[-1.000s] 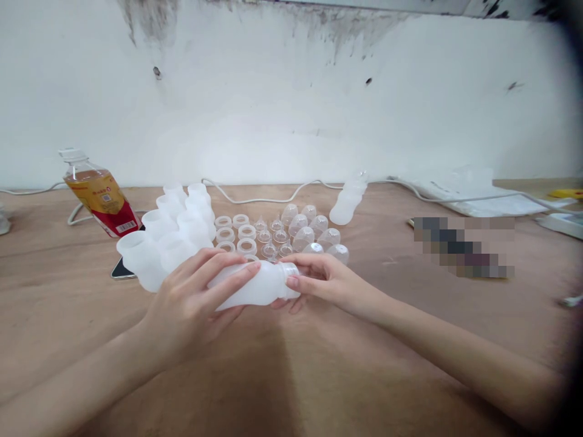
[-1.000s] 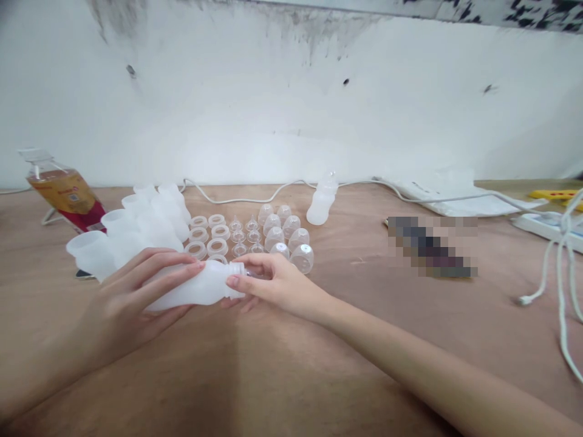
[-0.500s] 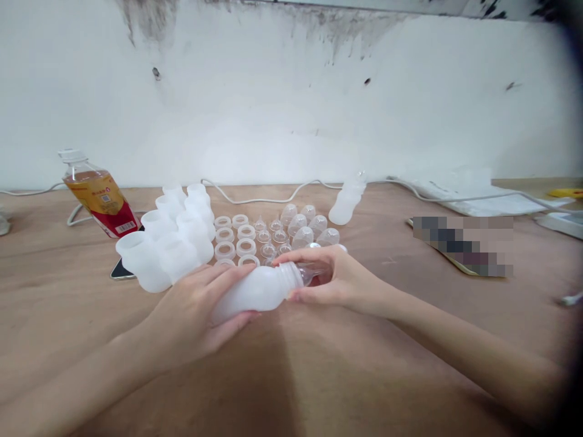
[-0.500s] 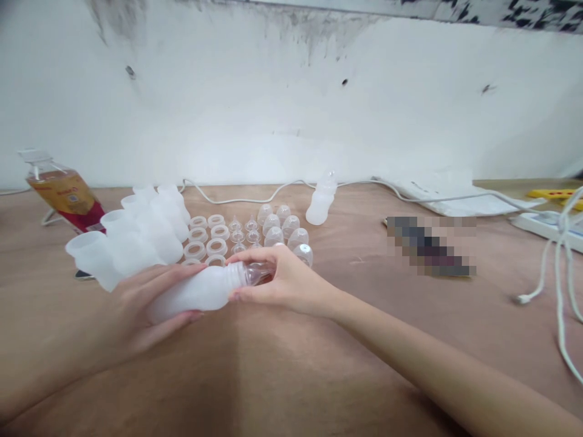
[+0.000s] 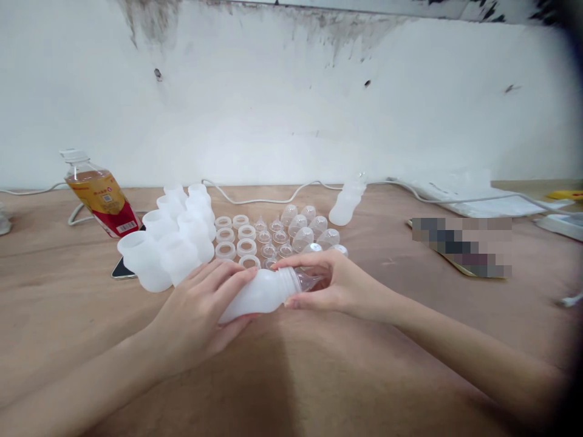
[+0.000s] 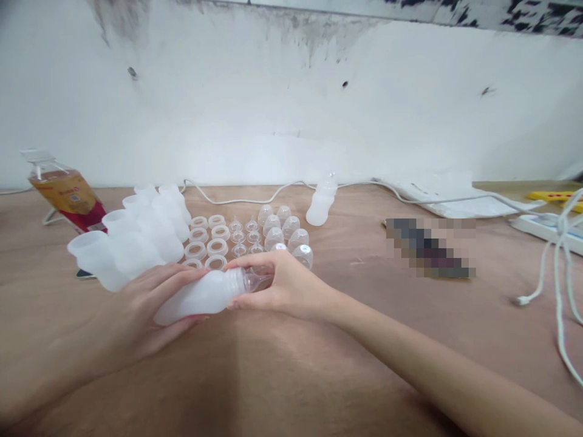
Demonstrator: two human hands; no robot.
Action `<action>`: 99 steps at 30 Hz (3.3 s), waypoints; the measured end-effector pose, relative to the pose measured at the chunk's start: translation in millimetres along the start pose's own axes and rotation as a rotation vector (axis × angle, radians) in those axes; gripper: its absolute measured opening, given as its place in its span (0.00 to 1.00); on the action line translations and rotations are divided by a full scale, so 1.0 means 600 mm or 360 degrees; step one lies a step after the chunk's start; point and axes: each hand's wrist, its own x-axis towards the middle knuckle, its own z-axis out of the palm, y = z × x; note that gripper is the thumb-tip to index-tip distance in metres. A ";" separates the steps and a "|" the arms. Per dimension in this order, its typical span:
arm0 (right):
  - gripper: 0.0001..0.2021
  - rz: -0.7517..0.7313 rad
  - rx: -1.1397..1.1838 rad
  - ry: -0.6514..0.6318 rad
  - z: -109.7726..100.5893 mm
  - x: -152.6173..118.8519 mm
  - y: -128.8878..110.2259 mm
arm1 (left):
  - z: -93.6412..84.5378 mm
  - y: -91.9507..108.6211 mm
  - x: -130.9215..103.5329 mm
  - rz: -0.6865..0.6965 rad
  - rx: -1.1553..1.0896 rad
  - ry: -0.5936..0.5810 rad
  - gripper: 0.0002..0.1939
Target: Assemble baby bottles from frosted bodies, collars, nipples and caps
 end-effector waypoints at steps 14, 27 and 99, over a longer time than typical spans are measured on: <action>0.20 -0.0005 -0.0093 0.0010 0.003 -0.002 -0.006 | -0.001 0.012 0.004 0.0012 0.0032 -0.0036 0.22; 0.20 0.0014 -0.0070 -0.0019 0.004 -0.002 -0.006 | 0.004 0.015 -0.002 -0.0034 0.0024 -0.0009 0.24; 0.19 0.0056 -0.0178 0.0126 0.023 -0.004 0.004 | 0.021 0.007 -0.002 -0.0228 -0.0228 -0.0149 0.24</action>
